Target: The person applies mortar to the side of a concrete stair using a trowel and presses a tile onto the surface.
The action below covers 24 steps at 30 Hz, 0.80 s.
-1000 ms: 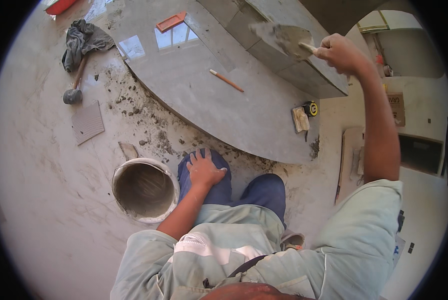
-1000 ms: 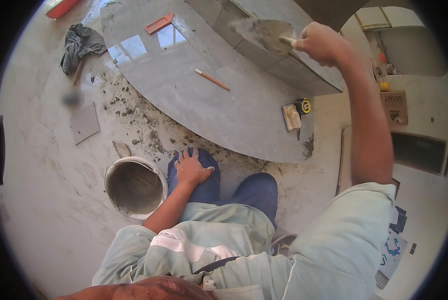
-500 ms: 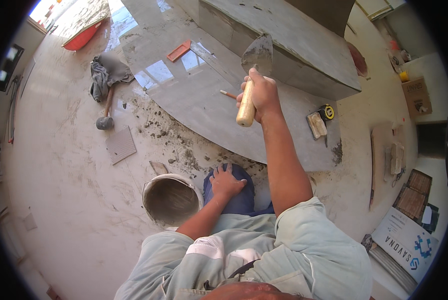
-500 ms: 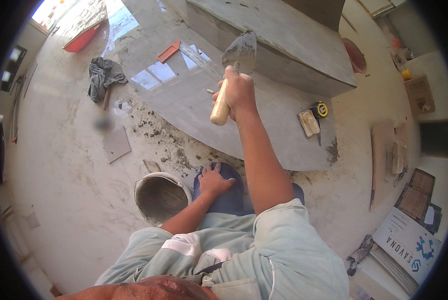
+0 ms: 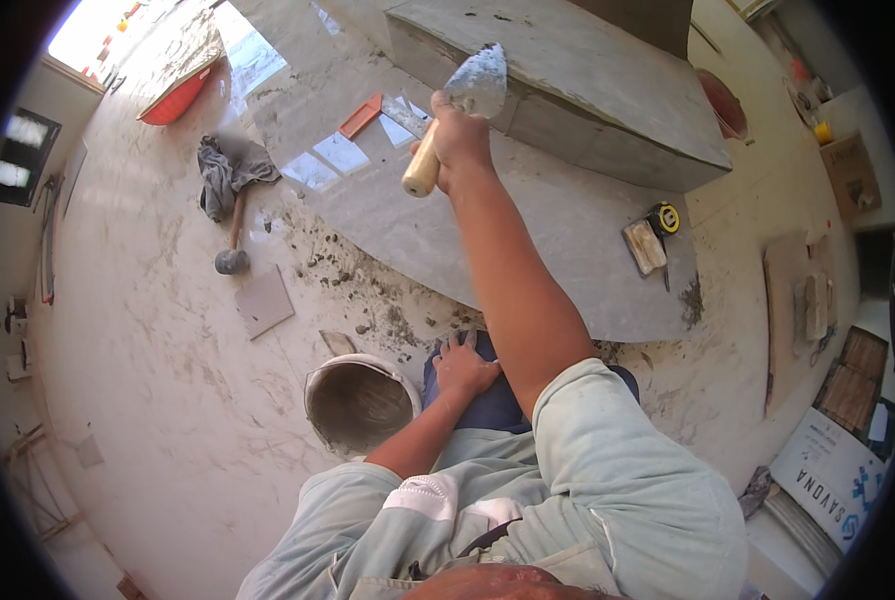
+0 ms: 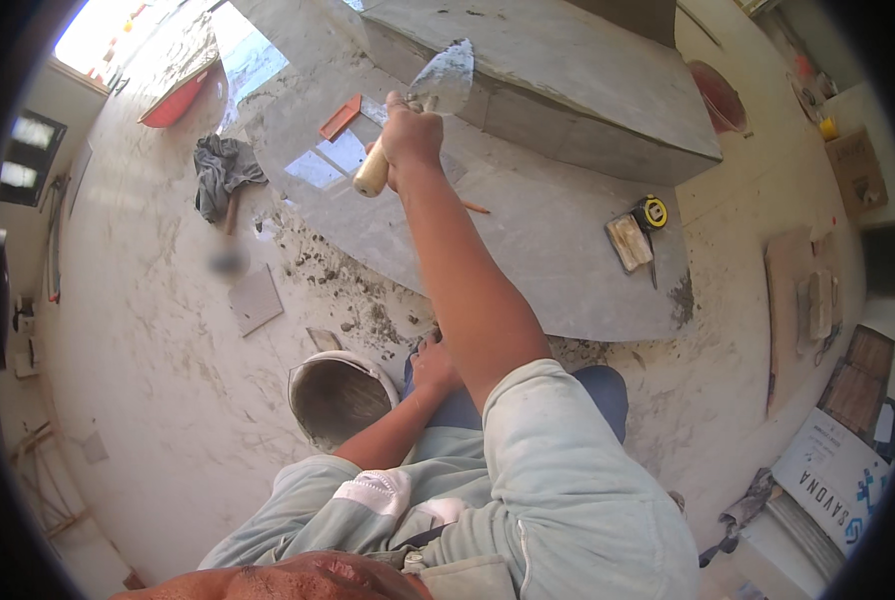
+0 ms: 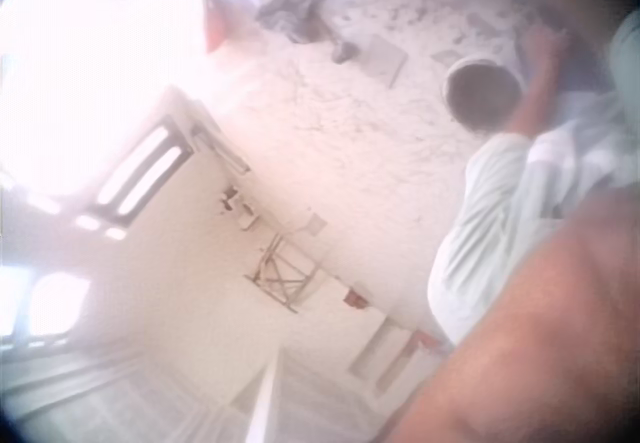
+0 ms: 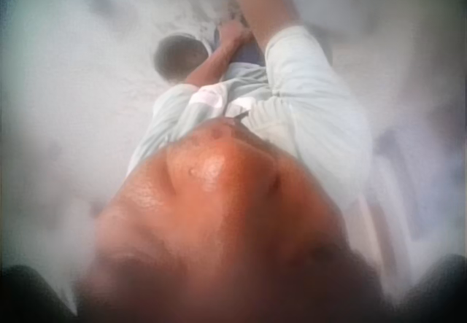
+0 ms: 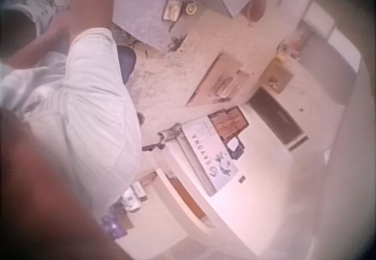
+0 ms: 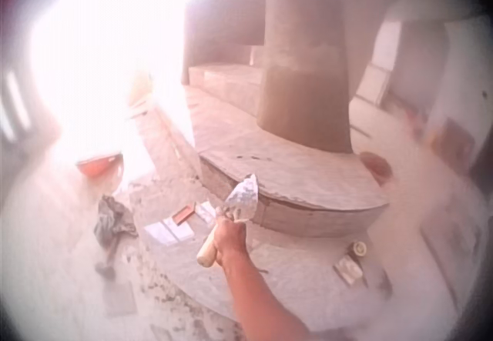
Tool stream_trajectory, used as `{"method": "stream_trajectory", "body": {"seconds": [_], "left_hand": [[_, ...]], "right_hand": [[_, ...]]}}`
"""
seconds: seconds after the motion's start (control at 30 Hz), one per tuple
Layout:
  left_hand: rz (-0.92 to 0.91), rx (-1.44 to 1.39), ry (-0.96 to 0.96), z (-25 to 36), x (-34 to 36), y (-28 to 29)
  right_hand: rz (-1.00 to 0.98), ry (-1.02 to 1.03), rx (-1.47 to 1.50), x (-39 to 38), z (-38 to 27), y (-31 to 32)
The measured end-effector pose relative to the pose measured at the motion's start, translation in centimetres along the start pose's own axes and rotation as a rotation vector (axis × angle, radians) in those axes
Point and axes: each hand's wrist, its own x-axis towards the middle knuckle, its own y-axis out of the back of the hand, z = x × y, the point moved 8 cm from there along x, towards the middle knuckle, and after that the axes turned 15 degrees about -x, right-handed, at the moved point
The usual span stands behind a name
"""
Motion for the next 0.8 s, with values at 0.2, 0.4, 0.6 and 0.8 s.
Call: {"method": "stream_trajectory", "body": {"seconds": [0.2,0.4,0.6,0.8], "left_hand": [[0.005,0.052,0.019,0.6,-0.8,0.4],[-0.010,0.095,0.013,0.9,-0.8,0.1],[-0.002,0.066,-0.003,0.2,-0.3,-0.4],[-0.048,0.082,0.012,0.1,0.2,-1.0]], "right_hand": [[0.114,0.032,0.015,-4.1,1.6,10.7],[0.103,0.026,0.031,-5.2,2.2,12.3],[-0.061,0.020,0.052,-0.5,1.9,1.4],[-0.192,0.030,0.003,2.6,-0.7,-5.4]]}}
